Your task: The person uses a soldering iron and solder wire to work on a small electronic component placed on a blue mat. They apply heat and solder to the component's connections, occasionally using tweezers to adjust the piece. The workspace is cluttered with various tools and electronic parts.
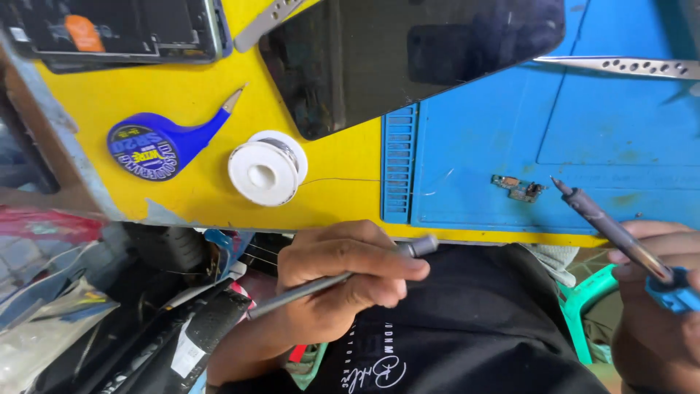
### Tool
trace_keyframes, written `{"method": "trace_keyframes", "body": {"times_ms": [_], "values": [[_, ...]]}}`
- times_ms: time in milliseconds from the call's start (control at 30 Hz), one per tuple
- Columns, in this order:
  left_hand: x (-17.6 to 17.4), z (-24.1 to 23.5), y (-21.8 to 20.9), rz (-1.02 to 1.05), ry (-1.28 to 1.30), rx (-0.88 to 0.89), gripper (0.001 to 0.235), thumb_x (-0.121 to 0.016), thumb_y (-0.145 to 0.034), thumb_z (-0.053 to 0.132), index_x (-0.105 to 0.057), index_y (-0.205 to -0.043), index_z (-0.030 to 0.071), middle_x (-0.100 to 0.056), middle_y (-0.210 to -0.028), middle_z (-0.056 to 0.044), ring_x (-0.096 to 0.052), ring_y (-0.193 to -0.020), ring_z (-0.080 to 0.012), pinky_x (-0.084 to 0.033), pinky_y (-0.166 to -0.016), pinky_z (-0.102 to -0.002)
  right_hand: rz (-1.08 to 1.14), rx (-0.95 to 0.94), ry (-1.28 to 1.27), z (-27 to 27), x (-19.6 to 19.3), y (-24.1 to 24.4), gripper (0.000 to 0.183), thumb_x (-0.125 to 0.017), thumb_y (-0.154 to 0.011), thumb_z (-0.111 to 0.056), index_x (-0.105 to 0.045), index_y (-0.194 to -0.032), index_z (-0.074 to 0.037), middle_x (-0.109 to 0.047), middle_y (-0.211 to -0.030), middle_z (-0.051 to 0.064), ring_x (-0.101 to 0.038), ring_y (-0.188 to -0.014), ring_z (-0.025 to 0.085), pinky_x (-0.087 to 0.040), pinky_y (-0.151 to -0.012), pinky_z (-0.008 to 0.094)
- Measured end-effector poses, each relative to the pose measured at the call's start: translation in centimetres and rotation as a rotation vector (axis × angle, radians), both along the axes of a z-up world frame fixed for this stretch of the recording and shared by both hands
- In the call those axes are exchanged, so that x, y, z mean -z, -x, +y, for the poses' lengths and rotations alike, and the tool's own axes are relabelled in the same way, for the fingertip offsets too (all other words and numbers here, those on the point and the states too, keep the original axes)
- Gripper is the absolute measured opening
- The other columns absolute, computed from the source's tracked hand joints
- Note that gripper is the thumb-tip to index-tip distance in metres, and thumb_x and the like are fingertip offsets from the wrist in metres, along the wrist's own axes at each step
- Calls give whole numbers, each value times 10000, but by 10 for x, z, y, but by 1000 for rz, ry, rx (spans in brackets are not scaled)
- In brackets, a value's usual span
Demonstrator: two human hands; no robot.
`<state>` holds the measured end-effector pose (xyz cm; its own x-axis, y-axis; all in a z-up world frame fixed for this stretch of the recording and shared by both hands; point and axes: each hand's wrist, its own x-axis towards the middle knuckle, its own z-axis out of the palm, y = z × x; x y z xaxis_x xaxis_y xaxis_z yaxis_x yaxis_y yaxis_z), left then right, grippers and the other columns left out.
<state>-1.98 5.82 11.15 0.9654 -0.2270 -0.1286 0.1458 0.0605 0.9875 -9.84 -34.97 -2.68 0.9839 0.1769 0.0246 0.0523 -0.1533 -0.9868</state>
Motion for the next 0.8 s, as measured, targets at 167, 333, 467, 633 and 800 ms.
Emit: {"method": "trace_keyframes", "body": {"times_ms": [167, 333, 467, 633, 800], "values": [[-11, -10, 22, -183, -285, 10, 268, -709, -1015, 186, -663, -1274, 135, -766, -1041, -36, -617, -737, -126, -550, -702, -248, -134, 19, -165, 13, -13, -19, 439, -361, -1056, -382, -512, -1452, -267, -571, -953, 121, -671, -944, 287, -601, -1155, 496], [-30, -6, 8, -232, -229, 453, 450, -440, -1123, -70, -299, -1546, -7, -615, -1444, -224, -661, -1376, -317, -487, -1294, -433, -228, 39, -165, 22, -30, -37, 322, -423, -1076, -397, -515, -1295, -181, -615, -872, 97, -680, -831, 263, -681, -925, 510], [-15, -8, 6, -321, -232, 411, 468, -371, -1134, -120, -258, -1573, -5, -597, -1433, -296, -739, -1334, -349, -512, -1299, -445, -262, 42, -189, 26, -33, -41, 298, -426, -1056, -353, -485, -1259, -143, -591, -874, 108, -671, -804, 263, -676, -873, 504], [-10, -16, 4, -74, -45, 42, 421, -507, -1020, 170, -533, -1373, -58, -716, -1080, -230, -718, -1084, -291, -651, -1077, -430, -175, 93, -138, 26, -30, -36, 316, -454, -1012, -429, -494, -1123, -137, -628, -826, 118, -669, -799, 254, -675, -860, 491], [7, -12, -2, -132, -413, 91, 234, -465, -1066, 61, -631, -1231, 57, -667, -1127, -172, -685, -652, -160, -619, -751, -304, -224, -23, 58, 40, -69, -53, 238, -417, -1090, -341, -469, -1176, -125, -605, -816, 94, -699, -793, 267, -701, -976, 539]]}}
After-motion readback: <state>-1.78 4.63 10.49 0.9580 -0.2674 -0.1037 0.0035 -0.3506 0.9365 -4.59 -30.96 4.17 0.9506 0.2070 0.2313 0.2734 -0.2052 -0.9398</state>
